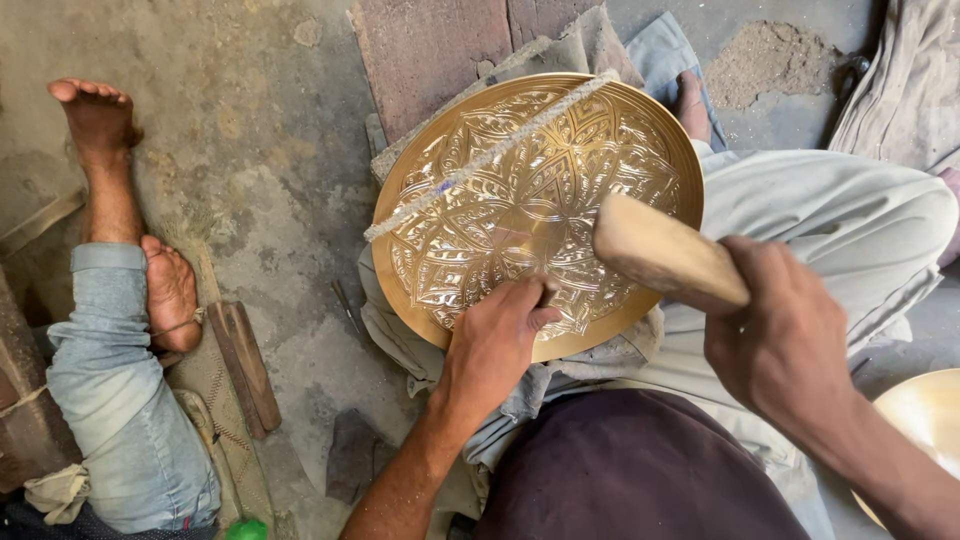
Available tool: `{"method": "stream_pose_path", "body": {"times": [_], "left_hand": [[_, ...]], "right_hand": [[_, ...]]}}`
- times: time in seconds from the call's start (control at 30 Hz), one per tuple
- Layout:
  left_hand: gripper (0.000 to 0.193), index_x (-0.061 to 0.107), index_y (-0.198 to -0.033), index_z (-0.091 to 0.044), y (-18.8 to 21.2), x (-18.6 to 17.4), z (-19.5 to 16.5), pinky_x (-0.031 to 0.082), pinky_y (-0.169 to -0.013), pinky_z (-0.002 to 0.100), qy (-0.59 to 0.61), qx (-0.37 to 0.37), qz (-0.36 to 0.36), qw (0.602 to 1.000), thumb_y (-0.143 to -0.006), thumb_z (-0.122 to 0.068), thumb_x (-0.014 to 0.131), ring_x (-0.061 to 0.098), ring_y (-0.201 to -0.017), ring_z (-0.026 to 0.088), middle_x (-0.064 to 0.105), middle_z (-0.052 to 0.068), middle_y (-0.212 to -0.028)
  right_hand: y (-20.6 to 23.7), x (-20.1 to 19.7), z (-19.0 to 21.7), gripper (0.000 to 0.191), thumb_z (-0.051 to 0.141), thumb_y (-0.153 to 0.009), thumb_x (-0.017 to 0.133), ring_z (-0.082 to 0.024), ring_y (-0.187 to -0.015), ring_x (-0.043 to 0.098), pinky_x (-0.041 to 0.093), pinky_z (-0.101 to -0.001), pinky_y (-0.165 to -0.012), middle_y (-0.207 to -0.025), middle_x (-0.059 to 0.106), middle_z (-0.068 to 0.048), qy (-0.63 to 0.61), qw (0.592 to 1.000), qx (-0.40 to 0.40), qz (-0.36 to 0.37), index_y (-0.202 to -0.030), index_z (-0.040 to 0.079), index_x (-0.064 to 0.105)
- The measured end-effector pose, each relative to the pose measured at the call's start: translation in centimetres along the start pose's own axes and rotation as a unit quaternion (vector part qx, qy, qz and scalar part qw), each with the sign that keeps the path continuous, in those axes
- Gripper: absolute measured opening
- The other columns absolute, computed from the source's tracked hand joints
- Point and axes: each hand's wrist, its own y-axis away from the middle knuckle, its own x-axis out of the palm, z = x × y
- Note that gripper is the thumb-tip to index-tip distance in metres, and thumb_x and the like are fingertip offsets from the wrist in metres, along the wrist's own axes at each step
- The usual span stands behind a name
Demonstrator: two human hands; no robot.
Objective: The person sits on the floor with a decorative brass plate resting on their lap and repeatedly strikes a small punch held against the plate using a wooden mallet, working the embossed pattern across the surface. They reposition and rotate the plate by hand between strikes to reach different areas of the design.
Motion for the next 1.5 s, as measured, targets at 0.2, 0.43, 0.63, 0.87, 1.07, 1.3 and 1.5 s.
{"method": "stream_pose_path", "body": {"times": [0.2,0.43,0.63,0.87,1.07,1.3,1.5], "left_hand": [[0.019,0.061,-0.110,-0.002,0.9,-0.2,-1.5,0.061,-0.067,0.036,0.064,-0.148,-0.089,0.983,-0.101,-0.018,0.065,0.078,-0.081,0.024,0.075,0.011,-0.093],[0.026,0.059,-0.109,-0.001,2.4,1.7,-1.7,0.054,-0.067,0.044,-0.014,-0.136,-0.203,0.970,-0.102,-0.024,0.067,0.070,-0.079,0.035,0.068,0.015,-0.086],[0.027,0.059,-0.112,0.000,2.8,2.4,-1.0,0.054,-0.068,0.044,0.024,-0.153,-0.200,0.967,-0.102,-0.025,0.064,0.070,-0.080,0.034,0.068,0.013,-0.088],[0.024,0.059,-0.101,-0.002,2.6,1.9,-1.0,0.052,-0.067,0.046,0.011,-0.145,-0.194,0.970,-0.102,-0.025,0.067,0.067,-0.079,0.037,0.066,0.014,-0.087],[0.027,0.057,-0.102,-0.002,1.7,1.6,-1.0,0.051,-0.065,0.046,-0.021,-0.143,-0.171,0.975,-0.100,-0.026,0.069,0.067,-0.077,0.036,0.064,0.015,-0.085],[0.031,0.061,-0.116,-0.001,0.5,0.6,-1.1,0.054,-0.067,0.046,-0.029,-0.106,-0.102,0.989,-0.095,-0.022,0.072,0.071,-0.081,0.036,0.071,0.016,-0.093],[0.025,0.063,-0.115,-0.005,-1.2,-1.3,-1.0,0.057,-0.070,0.043,0.036,-0.072,0.049,0.996,-0.092,-0.011,0.070,0.076,-0.087,0.030,0.073,0.013,-0.098]], "right_hand": [[-0.5,-0.1,-2.3,0.042,0.005,-0.084,0.067,-0.031,-0.081,0.068,0.051,-0.0439,-0.079,-0.097,0.070,-0.013,0.010,0.996,0.026,0.085,-0.125,0.009,0.064],[-4.2,-2.0,-0.2,0.051,-0.001,-0.072,0.065,-0.035,-0.088,0.068,0.053,-0.0473,-0.073,-0.097,0.071,-0.016,0.002,0.992,-0.120,-0.048,-0.123,0.005,0.062],[-6.4,-1.7,2.0,0.062,0.007,-0.081,0.070,-0.032,-0.094,0.065,0.056,-0.0410,-0.075,-0.113,0.063,-0.020,-0.227,0.969,-0.091,0.046,-0.139,-0.001,0.051],[-7.6,-0.9,1.3,0.047,0.016,-0.087,0.063,-0.028,-0.085,0.068,0.056,-0.0431,-0.076,-0.102,0.069,-0.012,0.034,0.973,-0.216,0.072,-0.133,0.006,0.058],[-7.3,-1.0,0.2,0.043,0.008,-0.089,0.060,-0.023,-0.079,0.067,0.056,-0.0399,-0.069,-0.102,0.071,-0.010,0.085,0.977,-0.153,0.125,-0.133,0.010,0.059],[-5.2,-0.6,-0.6,0.053,0.004,-0.081,0.059,-0.030,-0.081,0.067,0.056,-0.0452,-0.075,-0.100,0.068,-0.014,-0.025,0.991,-0.101,0.088,-0.134,0.004,0.056],[-2.5,0.2,-1.7,0.044,0.005,-0.087,0.060,-0.030,-0.084,0.069,0.057,-0.0460,-0.079,-0.099,0.068,-0.014,-0.023,0.987,0.015,0.155,-0.132,0.004,0.057]]}}
